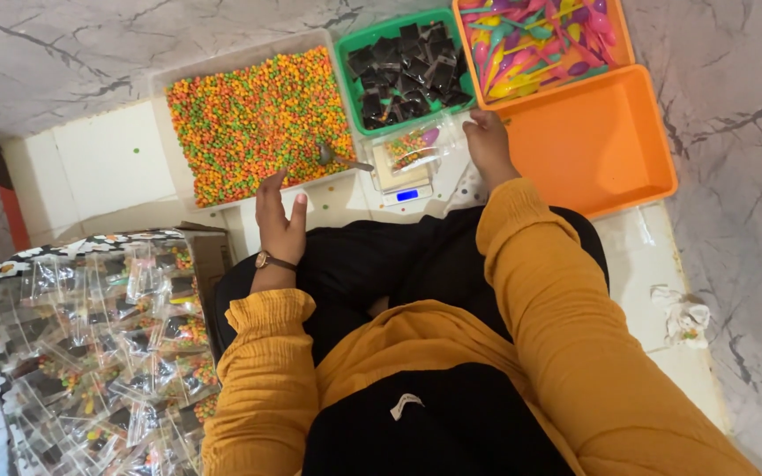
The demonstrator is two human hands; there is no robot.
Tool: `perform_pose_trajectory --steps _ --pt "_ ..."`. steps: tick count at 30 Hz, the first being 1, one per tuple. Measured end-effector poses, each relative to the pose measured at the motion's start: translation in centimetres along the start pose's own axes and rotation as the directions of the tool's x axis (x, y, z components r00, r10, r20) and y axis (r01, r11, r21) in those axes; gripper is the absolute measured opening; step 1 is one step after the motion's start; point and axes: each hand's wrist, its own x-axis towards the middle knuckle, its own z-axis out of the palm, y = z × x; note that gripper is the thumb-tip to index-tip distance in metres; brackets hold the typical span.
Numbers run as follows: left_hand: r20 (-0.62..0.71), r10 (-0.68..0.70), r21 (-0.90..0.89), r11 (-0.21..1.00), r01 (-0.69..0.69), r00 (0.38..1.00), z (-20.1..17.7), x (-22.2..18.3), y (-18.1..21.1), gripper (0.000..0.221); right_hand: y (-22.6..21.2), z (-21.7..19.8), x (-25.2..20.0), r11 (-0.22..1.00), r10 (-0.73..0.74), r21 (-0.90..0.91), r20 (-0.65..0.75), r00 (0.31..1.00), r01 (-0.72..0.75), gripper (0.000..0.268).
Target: The person scoops small colorful candies and dark cube-shaped items from plastic containers into small transparent bags, weighs them on a digital scale, and seals the bags.
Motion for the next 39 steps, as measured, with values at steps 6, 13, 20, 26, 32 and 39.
perform_pose_trajectory --steps 6,13,20,26,32,39 --pt "0.006 -0.004 -0.01 1.0 0.004 1.0 0.0 0.1 0.5 0.047 1.4 0.3 1.3 0.997 0.041 -0.072 0.051 0.998 -0.038 0.045" --pt "0.02 -0.019 -0.007 1.0 0.019 1.0 0.1 0.3 1.1 0.048 2.5 2.2 1.6 0.998 0.065 -0.039 0.189 0.98 -0.058 0.04" --pt "0.07 0.024 0.08 0.996 -0.03 0.997 0.7 0.6 2.5 0.075 -1.6 1.7 -0.7 0.921 -0.389 0.055 0.092 0.917 0.386 0.013" --pt "0.031 0.089 0.024 0.996 -0.09 0.996 1.5 0.9 5.6 0.107 -11.3 0.2 -10.7 0.459 -0.887 -0.108 -0.001 0.462 0.882 0.015" --pt "-0.08 0.253 -0.03 0.966 -0.256 0.964 2.6 1.1 6.6 0.129 -13.5 5.6 -18.2 0.428 -0.893 0.014 0.16 0.42 0.904 0.012" --pt "-0.201 0.008 -0.175 0.983 -0.044 0.98 1.5 0.8 3.1 0.101 -14.5 7.4 -18.1 0.519 -0.852 0.271 0.091 0.515 0.811 0.038"
